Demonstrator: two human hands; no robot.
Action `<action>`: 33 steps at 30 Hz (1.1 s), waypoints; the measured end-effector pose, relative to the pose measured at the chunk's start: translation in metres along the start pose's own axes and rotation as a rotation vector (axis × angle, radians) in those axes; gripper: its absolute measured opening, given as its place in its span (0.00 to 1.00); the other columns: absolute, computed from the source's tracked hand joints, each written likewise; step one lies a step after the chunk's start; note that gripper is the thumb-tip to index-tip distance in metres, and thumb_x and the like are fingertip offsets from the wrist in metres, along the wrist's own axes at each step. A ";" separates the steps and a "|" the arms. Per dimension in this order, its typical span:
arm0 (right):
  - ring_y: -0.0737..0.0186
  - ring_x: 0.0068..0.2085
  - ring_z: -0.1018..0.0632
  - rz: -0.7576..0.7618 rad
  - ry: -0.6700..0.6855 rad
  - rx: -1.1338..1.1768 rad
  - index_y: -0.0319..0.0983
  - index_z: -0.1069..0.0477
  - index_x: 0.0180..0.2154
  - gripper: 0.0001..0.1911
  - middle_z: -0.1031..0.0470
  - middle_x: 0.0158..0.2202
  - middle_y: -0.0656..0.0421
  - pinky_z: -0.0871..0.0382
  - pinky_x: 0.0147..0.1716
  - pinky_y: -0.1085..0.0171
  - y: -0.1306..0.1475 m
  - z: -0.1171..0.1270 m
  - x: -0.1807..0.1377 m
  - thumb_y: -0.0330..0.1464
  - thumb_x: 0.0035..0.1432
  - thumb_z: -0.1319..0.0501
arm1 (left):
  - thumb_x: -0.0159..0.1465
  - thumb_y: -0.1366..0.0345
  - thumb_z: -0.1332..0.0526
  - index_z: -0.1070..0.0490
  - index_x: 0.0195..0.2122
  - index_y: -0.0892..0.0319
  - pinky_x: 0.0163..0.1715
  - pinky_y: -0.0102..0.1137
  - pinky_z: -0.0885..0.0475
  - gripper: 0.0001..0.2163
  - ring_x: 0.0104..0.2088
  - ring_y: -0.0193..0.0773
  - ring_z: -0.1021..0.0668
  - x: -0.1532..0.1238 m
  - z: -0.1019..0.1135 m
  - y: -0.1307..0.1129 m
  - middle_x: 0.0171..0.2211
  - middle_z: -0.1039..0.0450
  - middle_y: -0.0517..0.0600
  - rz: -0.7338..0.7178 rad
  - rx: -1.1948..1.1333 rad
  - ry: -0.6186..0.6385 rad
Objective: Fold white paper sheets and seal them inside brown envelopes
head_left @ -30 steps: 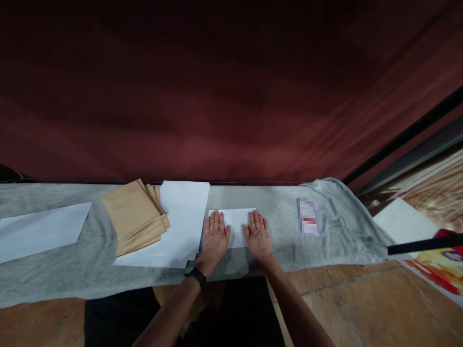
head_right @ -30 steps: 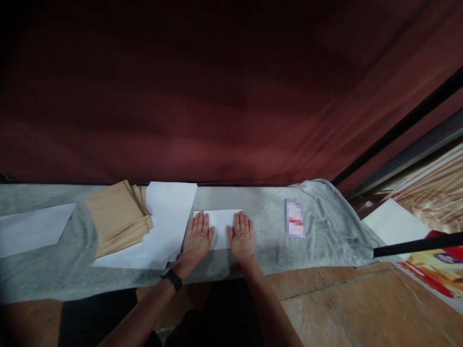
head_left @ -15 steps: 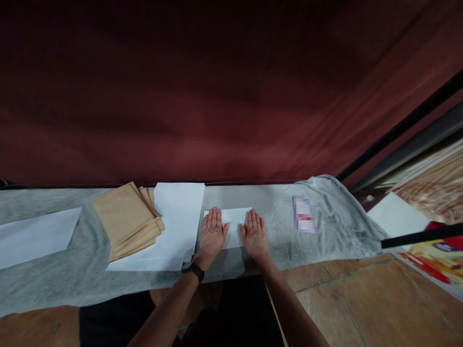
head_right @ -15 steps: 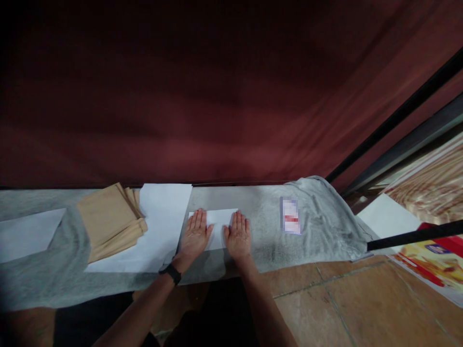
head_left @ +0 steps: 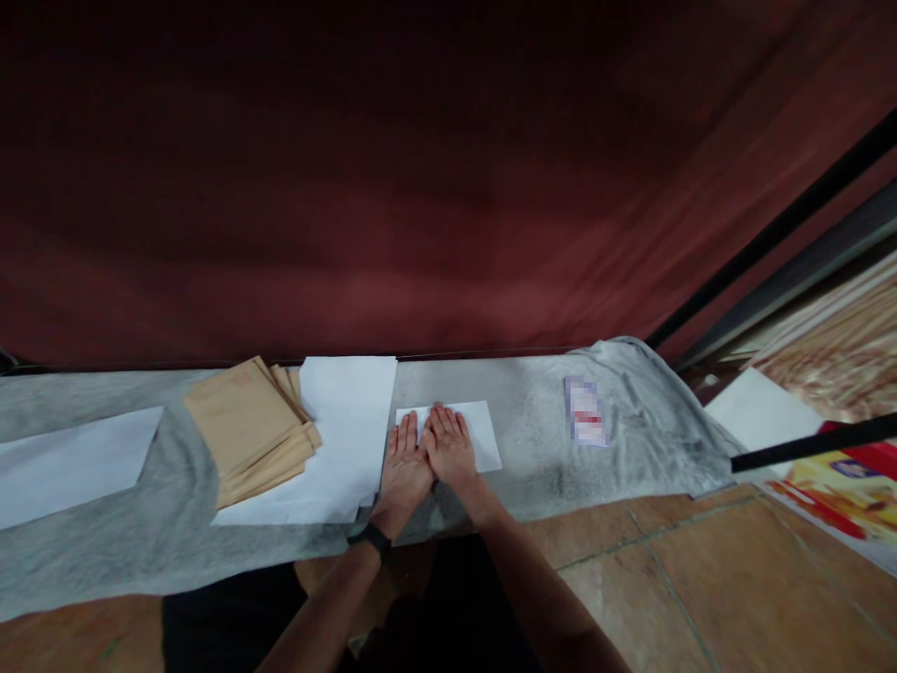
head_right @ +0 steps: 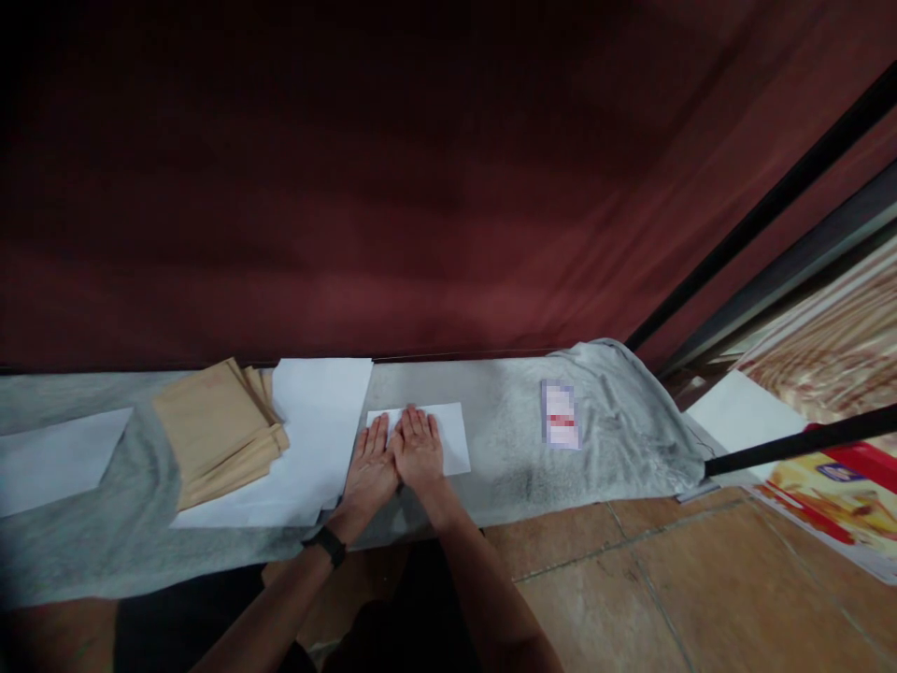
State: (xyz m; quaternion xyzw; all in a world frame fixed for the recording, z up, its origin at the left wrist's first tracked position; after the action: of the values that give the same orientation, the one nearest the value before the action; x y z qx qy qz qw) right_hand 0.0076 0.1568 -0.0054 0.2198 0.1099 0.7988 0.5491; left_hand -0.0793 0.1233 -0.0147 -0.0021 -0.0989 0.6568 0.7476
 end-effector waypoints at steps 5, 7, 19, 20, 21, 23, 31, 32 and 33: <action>0.54 0.70 0.39 -0.004 -0.015 -0.024 0.35 0.39 0.67 0.26 0.39 0.68 0.50 0.49 0.69 0.49 -0.008 0.004 -0.004 0.36 0.73 0.53 | 0.69 0.68 0.52 0.42 0.69 0.65 0.69 0.51 0.49 0.26 0.72 0.52 0.47 0.000 0.002 -0.003 0.72 0.50 0.64 -0.019 0.008 -0.024; 0.53 0.70 0.40 0.021 -0.014 -0.048 0.35 0.41 0.67 0.26 0.40 0.69 0.50 0.50 0.69 0.48 -0.012 0.009 -0.011 0.35 0.73 0.54 | 0.70 0.66 0.53 0.42 0.69 0.65 0.69 0.51 0.48 0.26 0.72 0.52 0.46 0.001 0.004 -0.003 0.71 0.49 0.64 -0.007 -0.001 -0.049; 0.52 0.68 0.36 0.168 0.046 -0.035 0.40 0.41 0.68 0.27 0.38 0.68 0.54 0.52 0.70 0.47 -0.016 0.023 -0.089 0.38 0.71 0.48 | 0.70 0.67 0.54 0.42 0.69 0.61 0.69 0.47 0.45 0.26 0.72 0.46 0.46 -0.005 0.002 -0.010 0.71 0.44 0.56 -0.127 -0.052 -0.032; 0.52 0.68 0.36 0.161 0.045 -0.035 0.39 0.41 0.68 0.27 0.37 0.68 0.53 0.52 0.70 0.47 -0.016 0.023 -0.091 0.38 0.71 0.48 | 0.70 0.67 0.55 0.43 0.69 0.60 0.69 0.47 0.45 0.26 0.72 0.45 0.45 -0.002 -0.001 -0.015 0.70 0.44 0.55 -0.137 -0.066 -0.018; 0.51 0.68 0.36 0.155 0.045 -0.036 0.38 0.41 0.68 0.27 0.36 0.67 0.52 0.51 0.70 0.46 -0.015 0.024 -0.092 0.38 0.71 0.48 | 0.71 0.67 0.55 0.43 0.69 0.60 0.69 0.46 0.45 0.26 0.72 0.44 0.45 0.003 -0.004 -0.020 0.70 0.43 0.54 -0.148 -0.079 -0.004; 0.50 0.68 0.36 0.148 0.047 -0.039 0.37 0.40 0.67 0.27 0.34 0.67 0.51 0.51 0.70 0.45 -0.014 0.025 -0.094 0.38 0.71 0.48 | 0.71 0.66 0.55 0.43 0.69 0.60 0.70 0.45 0.46 0.26 0.71 0.43 0.44 0.016 -0.009 -0.028 0.70 0.42 0.54 -0.165 -0.098 0.021; 0.50 0.68 0.36 0.157 0.053 -0.015 0.43 0.43 0.69 0.28 0.35 0.67 0.55 0.53 0.70 0.44 -0.008 0.038 -0.102 0.40 0.71 0.46 | 0.72 0.61 0.55 0.44 0.70 0.62 0.70 0.44 0.48 0.26 0.71 0.42 0.42 0.061 -0.009 -0.026 0.70 0.44 0.55 -0.213 -0.084 0.068; 0.50 0.68 0.36 0.162 0.056 -0.005 0.43 0.43 0.69 0.28 0.35 0.67 0.55 0.54 0.70 0.44 -0.008 0.039 -0.104 0.39 0.71 0.46 | 0.73 0.60 0.55 0.44 0.70 0.61 0.70 0.44 0.48 0.26 0.71 0.42 0.42 0.061 -0.008 -0.025 0.70 0.44 0.55 -0.224 -0.081 0.065; 0.51 0.68 0.35 0.165 0.058 0.009 0.44 0.43 0.69 0.27 0.35 0.67 0.56 0.55 0.70 0.44 -0.009 0.040 -0.106 0.38 0.71 0.46 | 0.73 0.60 0.55 0.43 0.69 0.62 0.70 0.44 0.48 0.26 0.71 0.42 0.42 0.059 -0.008 -0.024 0.70 0.44 0.55 -0.235 -0.079 0.061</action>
State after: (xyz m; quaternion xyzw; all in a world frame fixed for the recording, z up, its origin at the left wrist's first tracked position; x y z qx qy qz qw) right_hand 0.0656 0.0594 0.0016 0.2071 0.1107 0.8470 0.4769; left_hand -0.0479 0.1790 -0.0103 -0.0399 -0.1012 0.5598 0.8215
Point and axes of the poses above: each hand's wrist, its own x-axis towards the middle knuckle, its own z-axis out of the back of the hand, y = z × x, the point moved 6 cm from there along x, towards the middle knuckle
